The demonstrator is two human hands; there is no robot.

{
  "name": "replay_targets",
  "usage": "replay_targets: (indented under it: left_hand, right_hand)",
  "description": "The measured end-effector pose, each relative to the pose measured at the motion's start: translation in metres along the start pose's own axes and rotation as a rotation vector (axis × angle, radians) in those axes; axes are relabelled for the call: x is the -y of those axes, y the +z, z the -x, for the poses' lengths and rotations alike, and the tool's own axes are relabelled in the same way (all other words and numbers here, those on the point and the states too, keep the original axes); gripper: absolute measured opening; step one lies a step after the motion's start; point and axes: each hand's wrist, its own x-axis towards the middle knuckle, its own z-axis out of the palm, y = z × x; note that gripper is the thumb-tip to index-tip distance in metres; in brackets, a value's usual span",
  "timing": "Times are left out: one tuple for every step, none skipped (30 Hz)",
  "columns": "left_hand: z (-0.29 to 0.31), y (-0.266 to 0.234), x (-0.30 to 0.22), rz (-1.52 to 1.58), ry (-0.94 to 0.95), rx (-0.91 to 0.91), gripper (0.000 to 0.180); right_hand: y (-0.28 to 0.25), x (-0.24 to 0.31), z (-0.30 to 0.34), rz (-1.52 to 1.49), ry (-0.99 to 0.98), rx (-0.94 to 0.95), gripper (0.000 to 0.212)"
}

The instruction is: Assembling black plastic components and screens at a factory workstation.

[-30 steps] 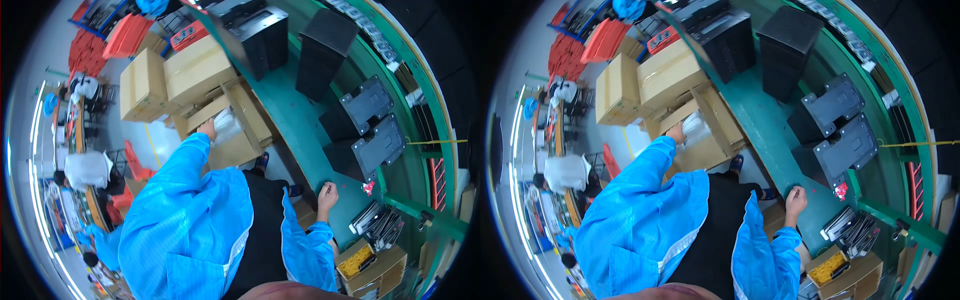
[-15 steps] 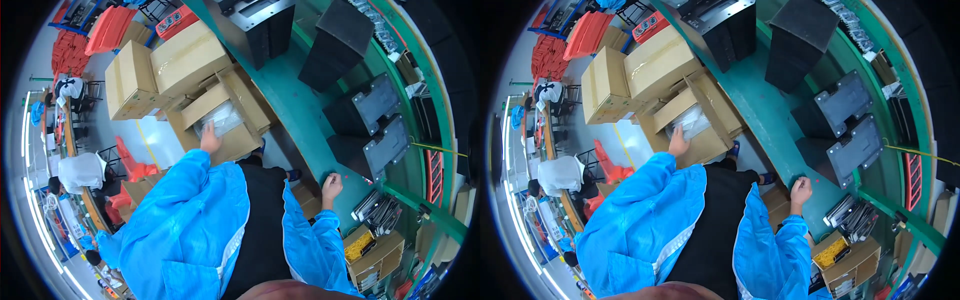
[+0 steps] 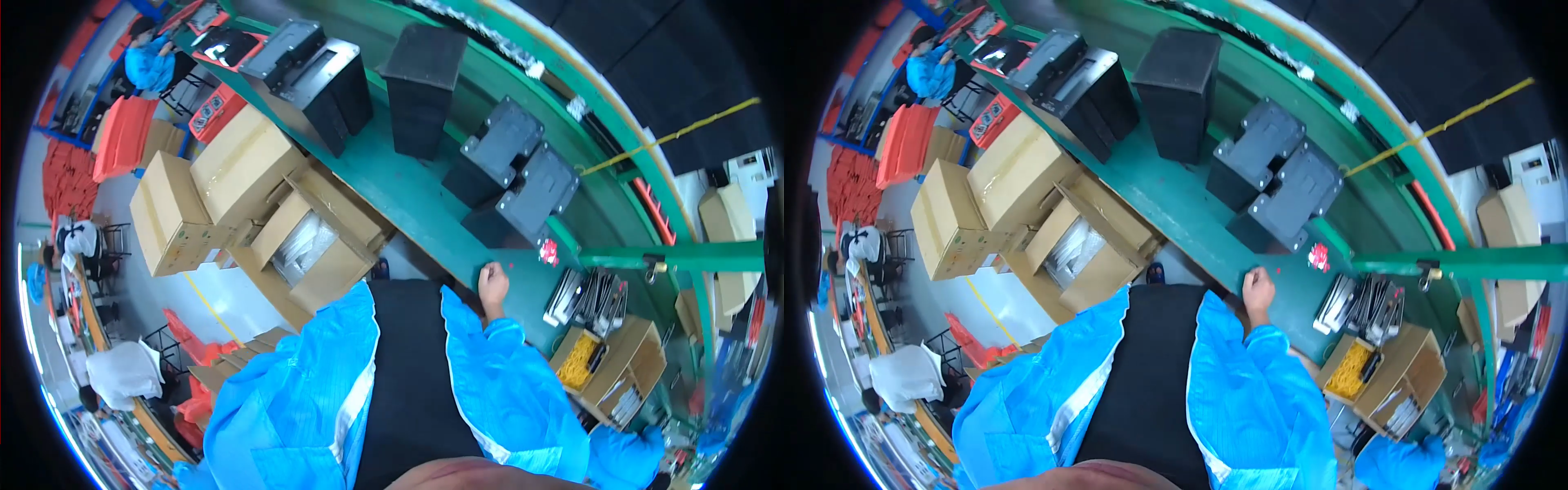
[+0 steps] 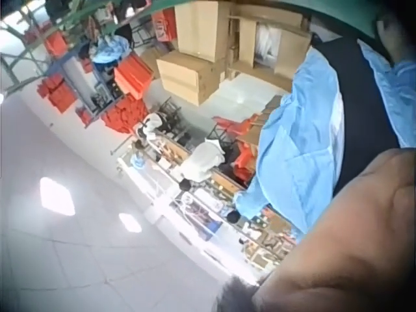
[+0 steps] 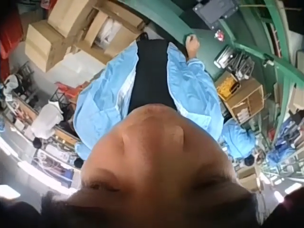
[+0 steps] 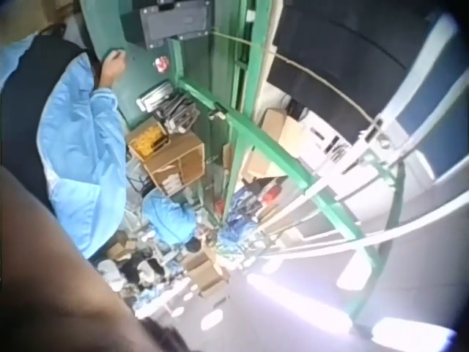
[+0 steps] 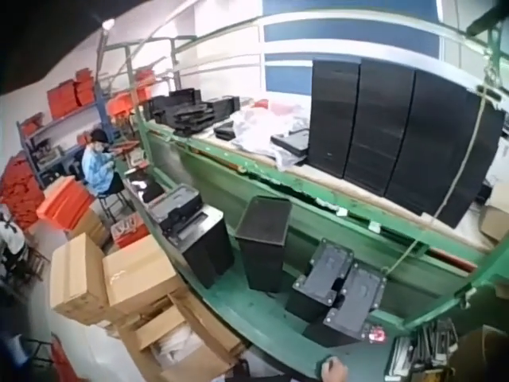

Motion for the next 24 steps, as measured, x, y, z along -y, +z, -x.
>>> replay_targets:
  left_hand:
    - [-0.001, 0.01, -0.009, 0.076, -0.005, -0.008, 0.062]
    - [-0.001, 0.02, -0.019, 0.154, -0.009, -0.017, 0.062]
    - [0.003, 0.027, -0.028, 0.23, -0.014, -0.03, 0.062]
    - [0.007, 0.034, -0.034, 0.309, -0.022, -0.042, 0.062]
    - [0.012, 0.041, -0.039, 0.389, -0.029, -0.054, 0.062]
    - [0.018, 0.049, -0.044, 0.471, -0.036, -0.065, 0.062]
    - [0.022, 0.058, -0.047, 0.557, -0.045, -0.071, 0.062]
    - [0.026, 0.067, -0.05, 0.644, -0.052, -0.076, 0.062]
    - [0.029, 0.077, -0.055, 0.731, -0.069, -0.073, 0.062]
    - [0.034, 0.091, -0.059, 0.816, -0.086, -0.067, 0.062]
    - [0.024, 0.091, -0.114, 0.817, 0.001, -0.08, 0.067]
    - [-0.001, 0.078, -0.155, 0.718, 0.146, -0.114, 0.069]
    - [-0.016, 0.081, -0.206, 0.429, 0.166, -0.392, 0.075]
    - [-0.034, 0.069, -0.247, 0.182, 0.226, -0.447, 0.087]
    - [-0.059, 0.063, -0.274, -0.027, 0.359, -0.599, 0.102]
    - [-0.087, 0.044, -0.292, -0.212, 0.527, -0.733, 0.112]
    - [-0.111, 0.027, -0.31, -0.402, 0.693, -0.861, 0.122]
    - [-0.131, 0.017, -0.332, -0.402, 0.695, -0.845, 0.122]
    - [-0.146, 0.008, -0.359, -0.399, 0.779, -0.847, 0.126]
    - [-0.159, 0.0, -0.381, -0.395, 0.862, -0.849, 0.129]
    - [-0.175, 0.002, -0.396, -0.389, 0.942, -0.833, 0.133]
    - [-0.186, 0.006, -0.4, -0.39, 0.941, -0.805, 0.133]
    - [-0.193, 0.011, -0.396, -0.427, 0.945, -0.882, 0.129]
    - [-0.199, 0.014, -0.393, -0.469, 0.949, -0.96, 0.125]
  right_hand:
    - [-0.003, -0.007, 0.004, -0.037, 0.016, 0.004, 0.015]
    - [-0.006, -0.016, 0.007, -0.075, 0.03, 0.011, 0.016]
    - [-0.012, -0.016, 0.006, -0.093, 0.005, 0.018, 0.016]
    - [-0.019, -0.017, 0.004, -0.112, 0.001, 0.065, 0.016]
    - [-0.023, -0.019, 0.002, -0.129, -0.005, 0.113, 0.015]
    - [-0.025, -0.023, 0.002, -0.143, -0.027, 0.129, 0.015]
    - [-0.027, -0.031, 0.001, -0.2, -0.021, 0.18, 0.016]
    - [-0.028, -0.038, 0.0, -0.255, -0.014, 0.232, 0.016]
    - [-0.031, -0.046, -0.001, -0.303, 0.003, 0.283, 0.016]
    - [-0.033, -0.053, -0.001, -0.299, -0.006, 0.296, 0.016]
    - [-0.035, -0.054, 0.0, -0.321, -0.018, 0.305, 0.016]
    - [-0.037, -0.055, -0.001, -0.342, -0.028, 0.31, 0.016]
    - [-0.04, -0.056, -0.003, -0.362, -0.034, 0.309, 0.015]
    - [-0.039, -0.051, -0.004, -0.368, -0.041, 0.314, 0.015]
    - [-0.04, -0.048, -0.006, -0.344, -0.019, 0.352, 0.015]
    - [-0.042, -0.04, -0.012, -0.323, -0.002, 0.394, 0.015]
    - [-0.042, -0.032, -0.017, -0.301, 0.018, 0.432, 0.015]
    - [-0.045, -0.022, -0.021, -0.297, 0.027, 0.421, 0.015]
    - [-0.047, -0.011, -0.025, -0.301, 0.088, 0.445, 0.017]
    - [-0.048, 0.001, -0.029, -0.306, 0.148, 0.471, 0.018]
    - [-0.049, 0.006, -0.03, -0.307, 0.222, 0.486, 0.02]
    - [-0.044, 0.007, -0.032, -0.305, 0.242, 0.468, 0.02]
    - [-0.038, 0.005, -0.034, -0.29, 0.237, 0.453, 0.02]
    - [-0.031, 0.003, -0.036, -0.279, 0.234, 0.44, 0.021]
